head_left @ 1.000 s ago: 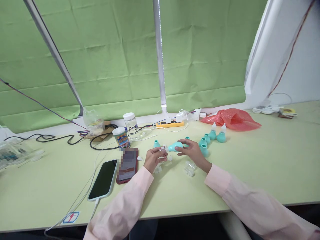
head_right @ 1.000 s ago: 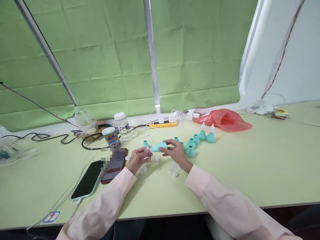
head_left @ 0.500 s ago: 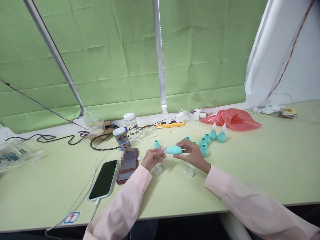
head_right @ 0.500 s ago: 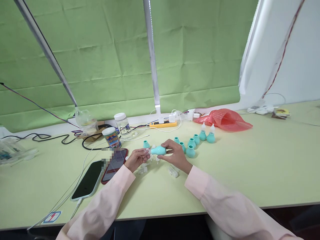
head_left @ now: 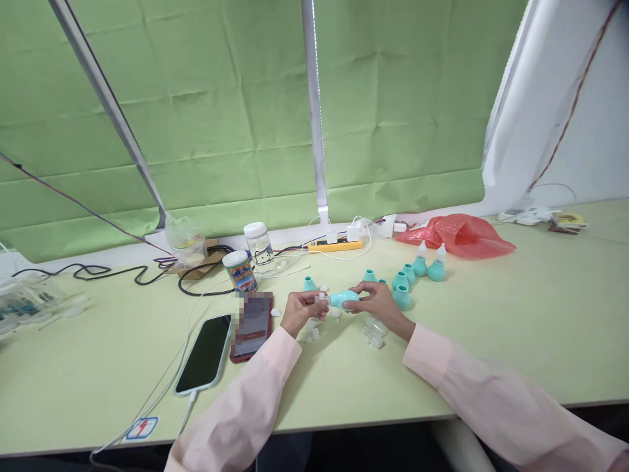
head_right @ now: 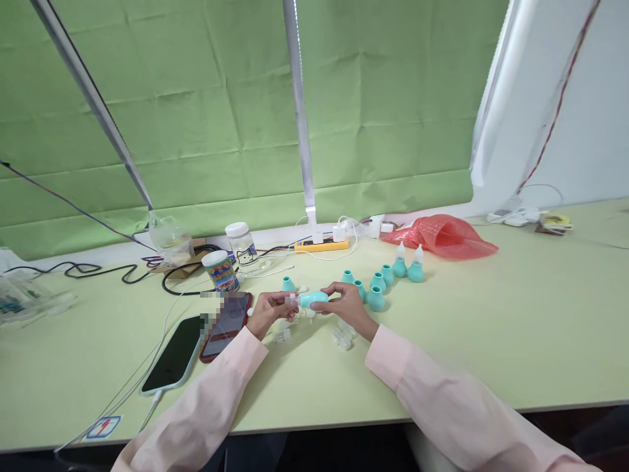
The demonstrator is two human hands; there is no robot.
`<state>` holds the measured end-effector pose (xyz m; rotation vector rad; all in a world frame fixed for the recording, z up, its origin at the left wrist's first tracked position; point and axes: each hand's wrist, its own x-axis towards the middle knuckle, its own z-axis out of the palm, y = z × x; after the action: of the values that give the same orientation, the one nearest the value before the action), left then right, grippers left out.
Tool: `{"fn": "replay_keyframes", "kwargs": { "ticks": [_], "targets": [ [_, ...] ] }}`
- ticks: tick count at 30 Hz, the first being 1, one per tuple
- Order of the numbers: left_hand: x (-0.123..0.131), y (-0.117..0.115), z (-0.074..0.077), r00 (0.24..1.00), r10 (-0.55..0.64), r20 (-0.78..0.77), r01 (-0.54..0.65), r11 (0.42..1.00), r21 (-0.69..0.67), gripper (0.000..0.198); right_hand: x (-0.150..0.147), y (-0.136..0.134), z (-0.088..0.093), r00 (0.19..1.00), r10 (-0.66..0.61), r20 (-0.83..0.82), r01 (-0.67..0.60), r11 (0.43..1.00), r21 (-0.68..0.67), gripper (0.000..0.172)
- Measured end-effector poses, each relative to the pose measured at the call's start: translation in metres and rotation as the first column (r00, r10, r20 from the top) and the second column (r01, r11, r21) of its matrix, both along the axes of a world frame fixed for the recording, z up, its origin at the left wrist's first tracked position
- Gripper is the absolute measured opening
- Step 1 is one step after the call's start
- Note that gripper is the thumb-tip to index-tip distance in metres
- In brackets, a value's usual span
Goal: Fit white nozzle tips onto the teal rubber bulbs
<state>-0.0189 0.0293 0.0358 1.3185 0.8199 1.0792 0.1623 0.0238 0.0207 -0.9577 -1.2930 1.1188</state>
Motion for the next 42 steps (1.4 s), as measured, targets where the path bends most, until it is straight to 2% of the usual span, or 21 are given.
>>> {"fn": "replay_keyframes", "kwargs": {
  "ticks": [7,15,21,29,34,36,38,40,42],
  "targets": [
    [0.003,-0.002,0.001,0.997,-0.021,-0.074,0.029,0.994,0.108,0.034,0.004,-0.003,0.008,0.994,0.107,0.001,-0.106,0.981,-0.161,0.030],
    [0.004,-0.002,-0.002,0.995,-0.064,-0.079,0.076,0.984,0.160,0.031,0.004,-0.001,0.005,0.976,0.179,-0.128,-0.211,0.925,-0.316,0.029],
    [0.004,-0.001,-0.002,0.995,-0.075,-0.067,0.086,0.979,0.185,0.030,0.003,0.000,0.002,0.963,0.221,-0.155,-0.265,0.884,-0.384,0.025],
    [0.007,-0.003,0.000,0.996,-0.076,-0.046,0.083,0.981,0.174,0.032,0.001,0.004,0.000,0.965,0.188,-0.181,-0.250,0.863,-0.439,0.026],
    [0.010,0.000,-0.003,0.998,0.022,-0.063,-0.008,0.977,0.213,0.047,-0.004,0.000,0.002,0.946,0.101,-0.308,-0.202,0.927,-0.316,0.019],
    [0.008,0.001,-0.004,0.983,0.109,-0.146,-0.062,0.953,0.295,0.046,-0.004,-0.002,0.003,0.937,0.049,-0.345,-0.151,0.949,-0.275,0.018],
    [0.007,0.001,-0.006,0.921,0.255,-0.293,-0.100,0.885,0.454,0.036,-0.003,-0.002,0.004,0.931,-0.028,-0.363,-0.076,0.960,-0.270,0.016],
    [0.007,0.000,-0.010,0.788,0.414,-0.455,-0.035,0.769,0.639,0.025,-0.001,-0.002,0.004,0.927,-0.097,-0.363,-0.005,0.962,-0.272,0.015],
    [0.008,-0.001,-0.016,0.635,0.520,-0.572,0.120,0.665,0.737,0.023,-0.001,-0.002,0.005,0.925,-0.131,-0.356,0.034,0.963,-0.266,0.014]
  ]
}}
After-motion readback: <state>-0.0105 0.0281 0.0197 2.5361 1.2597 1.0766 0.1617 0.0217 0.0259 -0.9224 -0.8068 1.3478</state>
